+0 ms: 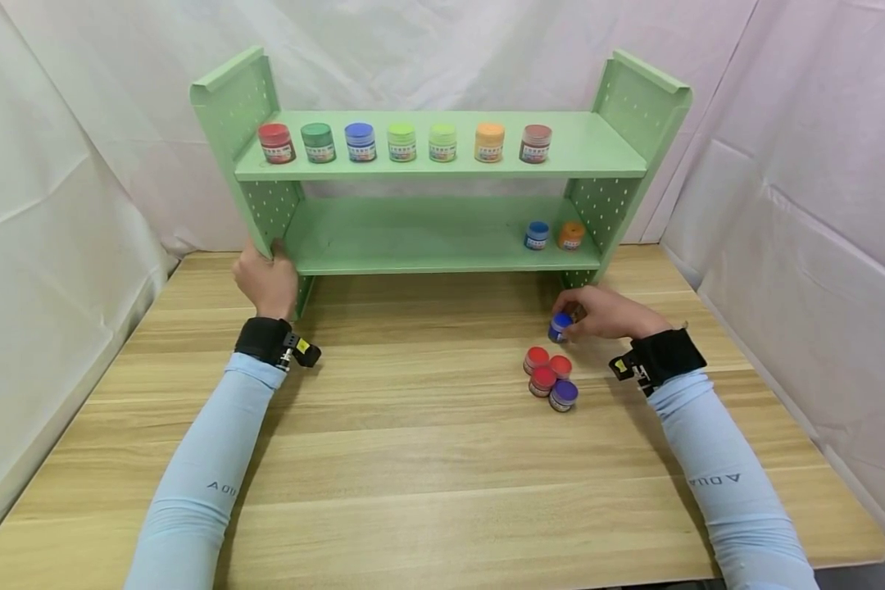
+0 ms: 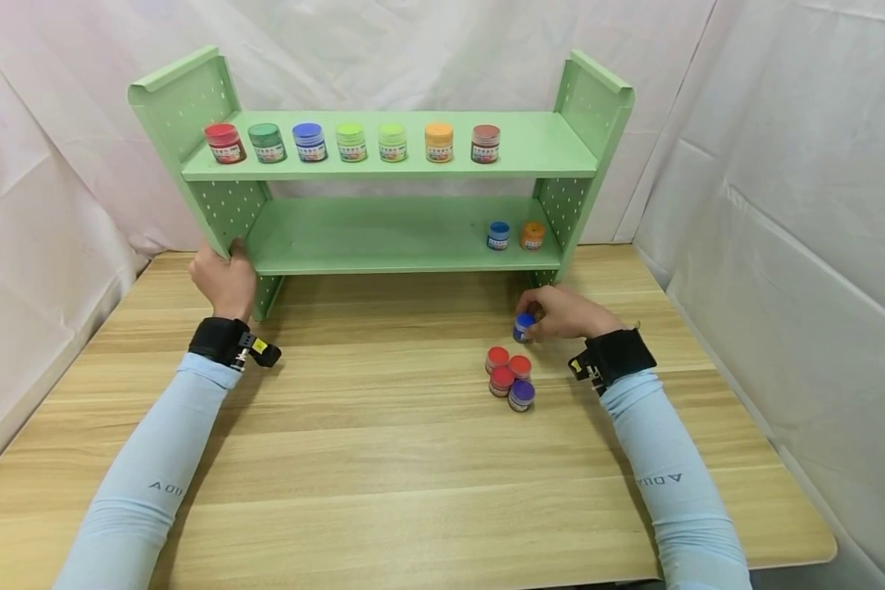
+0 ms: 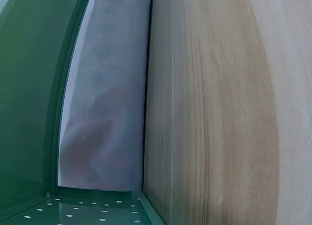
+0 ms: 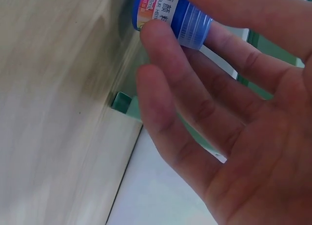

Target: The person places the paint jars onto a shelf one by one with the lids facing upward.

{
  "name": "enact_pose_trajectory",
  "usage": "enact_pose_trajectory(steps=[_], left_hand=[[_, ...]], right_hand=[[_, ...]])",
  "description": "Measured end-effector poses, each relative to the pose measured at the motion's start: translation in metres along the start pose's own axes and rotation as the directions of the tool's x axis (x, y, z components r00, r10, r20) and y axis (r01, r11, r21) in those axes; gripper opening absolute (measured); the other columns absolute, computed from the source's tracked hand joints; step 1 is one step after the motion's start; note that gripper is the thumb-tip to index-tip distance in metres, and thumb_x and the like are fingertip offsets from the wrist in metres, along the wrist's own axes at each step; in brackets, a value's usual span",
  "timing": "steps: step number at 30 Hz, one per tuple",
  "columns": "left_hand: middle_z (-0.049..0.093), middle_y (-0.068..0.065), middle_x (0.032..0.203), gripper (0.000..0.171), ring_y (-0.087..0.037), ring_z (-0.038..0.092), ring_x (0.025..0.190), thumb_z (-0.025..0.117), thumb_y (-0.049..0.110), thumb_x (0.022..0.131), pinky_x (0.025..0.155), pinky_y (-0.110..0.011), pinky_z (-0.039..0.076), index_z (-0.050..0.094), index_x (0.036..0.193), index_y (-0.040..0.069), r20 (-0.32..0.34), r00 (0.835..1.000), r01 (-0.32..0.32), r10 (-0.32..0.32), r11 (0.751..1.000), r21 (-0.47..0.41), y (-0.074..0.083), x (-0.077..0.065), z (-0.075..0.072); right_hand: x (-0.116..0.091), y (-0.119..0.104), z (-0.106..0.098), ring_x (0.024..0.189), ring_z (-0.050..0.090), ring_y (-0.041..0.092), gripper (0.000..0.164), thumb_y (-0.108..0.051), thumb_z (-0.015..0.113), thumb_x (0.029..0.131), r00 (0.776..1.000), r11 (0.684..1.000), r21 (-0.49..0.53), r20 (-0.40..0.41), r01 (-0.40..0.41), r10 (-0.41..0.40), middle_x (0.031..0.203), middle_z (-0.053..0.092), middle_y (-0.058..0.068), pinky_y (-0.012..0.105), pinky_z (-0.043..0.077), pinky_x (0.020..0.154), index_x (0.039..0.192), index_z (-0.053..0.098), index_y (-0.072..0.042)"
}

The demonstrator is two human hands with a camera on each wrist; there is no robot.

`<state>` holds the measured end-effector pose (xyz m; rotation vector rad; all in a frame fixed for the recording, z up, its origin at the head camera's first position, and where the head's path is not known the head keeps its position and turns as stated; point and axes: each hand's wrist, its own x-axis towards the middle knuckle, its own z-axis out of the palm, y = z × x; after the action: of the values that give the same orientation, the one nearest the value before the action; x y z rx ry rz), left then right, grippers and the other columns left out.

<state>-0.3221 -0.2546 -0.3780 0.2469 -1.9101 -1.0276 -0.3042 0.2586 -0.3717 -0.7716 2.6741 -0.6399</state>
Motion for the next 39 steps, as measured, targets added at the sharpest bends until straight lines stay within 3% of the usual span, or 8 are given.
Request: enact_pose_trajectory(steps=[15, 21, 34, 39], left_hand=[[0.075, -0.021, 0.119, 0.027, -0.037, 0.073, 0.112, 0.060, 0.007, 0.097, 0.095, -0.052, 0.055, 0.072, 0.120, 0.000, -0.002, 1.000, 0.013, -0.013, 1.000, -0.003, 0.002, 0.002, 0.001], [0.076, -0.022, 0.116, 0.025, -0.039, 0.073, 0.110, 0.060, 0.007, 0.097, 0.090, -0.053, 0.054, 0.073, 0.116, -0.002, -0.007, 1.000, 0.004, -0.004, 1.000, 0.003, 0.000, 0.001, 0.002], [0.075, -0.020, 0.120, 0.028, -0.036, 0.073, 0.112, 0.060, 0.004, 0.096, 0.095, -0.050, 0.055, 0.072, 0.120, -0.001, -0.006, 1.000, 0.021, -0.021, 1.000, -0.018, 0.001, 0.000, 0.001], [0.075, -0.020, 0.120, 0.027, -0.035, 0.073, 0.113, 0.060, 0.006, 0.097, 0.096, -0.049, 0.055, 0.072, 0.120, -0.001, 0.000, 1.000, 0.025, -0.025, 1.000, -0.013, 0.000, 0.000, 0.000]], right_hand=[[-0.003, -0.008, -0.006, 0.092, 0.065, 0.021, 0.031, -0.008, 0.078, 0.088, 0.998, 0.996, -0.080, -0.048, 0.027, -0.031, 0.105, 0.073, 0.009, 0.036, 0.054, 0.082, 0.117, 0.071, -0.003], [-0.003, -0.011, -0.008, 0.091, 0.066, 0.021, 0.029, -0.010, 0.078, 0.089, 0.996, 0.996, -0.083, -0.078, 0.041, -0.048, 0.105, 0.074, 0.011, 0.038, 0.055, 0.082, 0.116, 0.071, -0.003], [-0.003, -0.021, -0.015, 0.084, 0.062, 0.019, 0.028, -0.011, 0.078, 0.090, 0.990, 0.992, -0.113, -0.117, 0.062, -0.075, 0.101, 0.073, 0.008, 0.034, 0.053, 0.075, 0.116, 0.071, -0.004], [-0.002, -0.025, -0.018, 0.086, 0.063, 0.020, 0.028, -0.009, 0.077, 0.090, 0.987, 0.991, -0.107, -0.127, 0.083, -0.096, 0.103, 0.073, 0.009, 0.036, 0.054, 0.078, 0.116, 0.071, -0.003]])
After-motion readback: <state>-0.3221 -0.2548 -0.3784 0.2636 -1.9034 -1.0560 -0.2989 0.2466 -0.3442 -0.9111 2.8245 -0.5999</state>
